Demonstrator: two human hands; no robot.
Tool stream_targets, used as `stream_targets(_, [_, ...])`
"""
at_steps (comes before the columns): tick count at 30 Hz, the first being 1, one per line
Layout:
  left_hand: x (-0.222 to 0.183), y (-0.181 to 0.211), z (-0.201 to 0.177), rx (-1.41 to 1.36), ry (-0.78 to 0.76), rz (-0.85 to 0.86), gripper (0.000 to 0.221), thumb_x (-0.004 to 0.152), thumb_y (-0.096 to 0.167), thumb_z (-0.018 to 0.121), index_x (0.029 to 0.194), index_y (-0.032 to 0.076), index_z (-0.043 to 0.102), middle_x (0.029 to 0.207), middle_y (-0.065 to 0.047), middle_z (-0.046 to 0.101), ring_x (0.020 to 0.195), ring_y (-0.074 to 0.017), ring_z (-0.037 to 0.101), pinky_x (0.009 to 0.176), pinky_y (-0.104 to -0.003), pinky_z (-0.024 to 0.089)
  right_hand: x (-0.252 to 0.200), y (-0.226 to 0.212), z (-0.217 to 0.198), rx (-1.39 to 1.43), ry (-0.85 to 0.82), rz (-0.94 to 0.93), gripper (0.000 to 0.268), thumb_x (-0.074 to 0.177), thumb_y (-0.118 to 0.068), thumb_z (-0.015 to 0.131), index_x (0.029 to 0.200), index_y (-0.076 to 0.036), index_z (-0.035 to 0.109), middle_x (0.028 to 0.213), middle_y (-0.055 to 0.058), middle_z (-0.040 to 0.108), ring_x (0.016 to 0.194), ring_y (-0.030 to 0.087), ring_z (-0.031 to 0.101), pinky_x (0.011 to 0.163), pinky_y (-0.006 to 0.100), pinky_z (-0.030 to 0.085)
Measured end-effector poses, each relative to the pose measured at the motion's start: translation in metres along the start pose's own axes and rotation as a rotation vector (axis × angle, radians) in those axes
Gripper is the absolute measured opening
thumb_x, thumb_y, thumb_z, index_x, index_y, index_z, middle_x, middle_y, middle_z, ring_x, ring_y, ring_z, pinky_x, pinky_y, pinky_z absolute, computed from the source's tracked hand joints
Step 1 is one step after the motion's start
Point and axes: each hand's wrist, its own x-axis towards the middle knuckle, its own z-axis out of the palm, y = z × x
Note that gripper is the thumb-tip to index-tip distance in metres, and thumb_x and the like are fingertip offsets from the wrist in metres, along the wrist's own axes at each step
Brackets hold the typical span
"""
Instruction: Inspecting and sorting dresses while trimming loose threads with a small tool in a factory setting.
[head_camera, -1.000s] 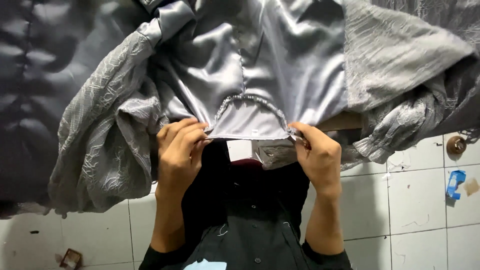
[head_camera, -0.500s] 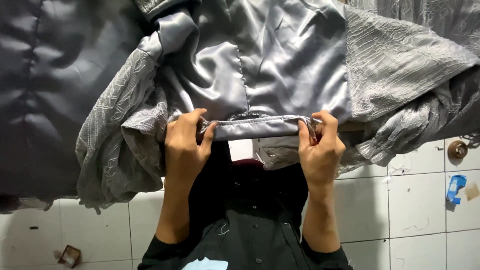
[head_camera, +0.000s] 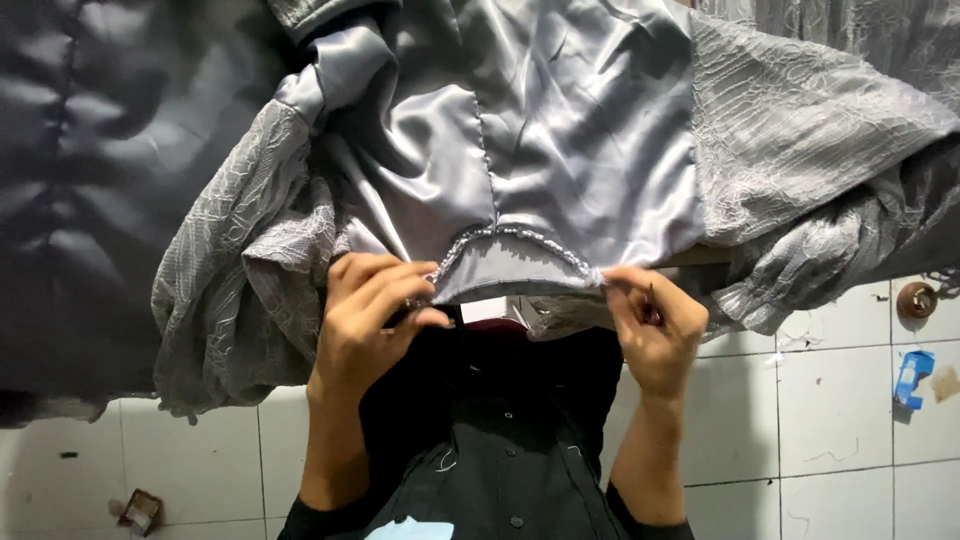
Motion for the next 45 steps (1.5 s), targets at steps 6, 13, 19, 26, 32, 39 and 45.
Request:
stream_targets(6, [-0.002,0.02,-0.012,-0.046,-0.031,-0.041,0.035,0.092,0.049,0.07,0.097,0.015,0.075,0.104,0.002,0.077,0.091,-0.0252,0.068,0.091,-0.039,0.05,0.0,-0.008,-0.035,-0.083,-0.31,0.036,0.004,0.084,-0.015,0.083,0.085,-0.014,0.079,0.051,0.005,0.058,0.041,0.017,0.049,0.042,0.025,0.042])
stream_targets(13, [0.018,0.019,0.032,0.263,-0.009,-0.059,0.02,0.094,0.025,0.078,0.104,0.009,0.073,0.089,-0.007,0.063,0.077,-0.0278,0.063,0.069,-0.039,0.049,0.004,-0.027,0.011,-0.35,-0.051,-0.256,0.01,0.09,-0.014,0.085,0.095,-0.013,0.077,0.078,0.002,0.059,0.058,0.021,0.062,0.052,0.03,0.052])
stream_targets(19, [0.045,0.015,0.042,0.418,-0.153,0.021,0.016,0.1,0.026,0.063,0.107,0.012,0.067,0.1,-0.005,0.053,0.088,-0.0266,0.056,0.069,-0.037,0.043,0.024,-0.043,0.048,-0.527,-0.069,-0.402,0.017,0.089,-0.017,0.079,0.104,-0.022,0.074,0.101,-0.005,0.062,0.059,0.016,0.07,0.06,0.032,0.059])
stream_targets(26, [0.064,0.001,0.038,-0.064,-0.262,-0.085,0.013,0.104,0.018,0.061,0.097,0.007,0.06,0.098,-0.008,0.062,0.095,-0.0323,0.064,0.08,-0.039,0.052,0.05,-0.062,0.051,-0.571,-0.17,-0.393,0.012,0.095,-0.023,0.074,0.104,-0.025,0.065,0.106,-0.011,0.06,0.072,0.022,0.074,0.067,0.036,0.06])
stream_targets(32, [0.078,-0.006,0.038,-0.317,-0.351,-0.316,0.017,0.108,0.026,0.056,0.102,0.011,0.06,0.077,-0.012,0.064,0.077,-0.035,0.068,0.07,-0.044,0.053,0.067,-0.044,0.063,-0.401,-0.226,-0.406,0.017,0.094,-0.019,0.072,0.107,-0.03,0.069,0.09,-0.012,0.061,0.073,0.019,0.072,0.067,0.031,0.057])
stream_targets(39, [0.088,-0.011,0.048,-0.355,-0.252,-0.408,0.018,0.109,0.025,0.052,0.1,0.014,0.064,0.064,-0.007,0.061,0.059,-0.0253,0.062,0.06,-0.036,0.05,0.089,-0.045,0.071,0.037,-0.353,-0.305,0.007,0.102,-0.007,0.066,0.103,-0.01,0.071,0.079,0.008,0.068,0.072,0.036,0.071,0.062,0.038,0.056])
stream_targets(45, [0.092,-0.005,0.049,-0.293,-0.22,-0.424,0.018,0.109,0.023,0.051,0.1,0.014,0.064,0.061,-0.01,0.064,0.057,-0.0293,0.066,0.059,-0.038,0.052,0.089,-0.035,0.074,0.133,-0.368,-0.065,0.009,0.107,-0.014,0.061,0.108,-0.013,0.069,0.068,0.008,0.062,0.061,0.017,0.053,0.061,0.032,0.049])
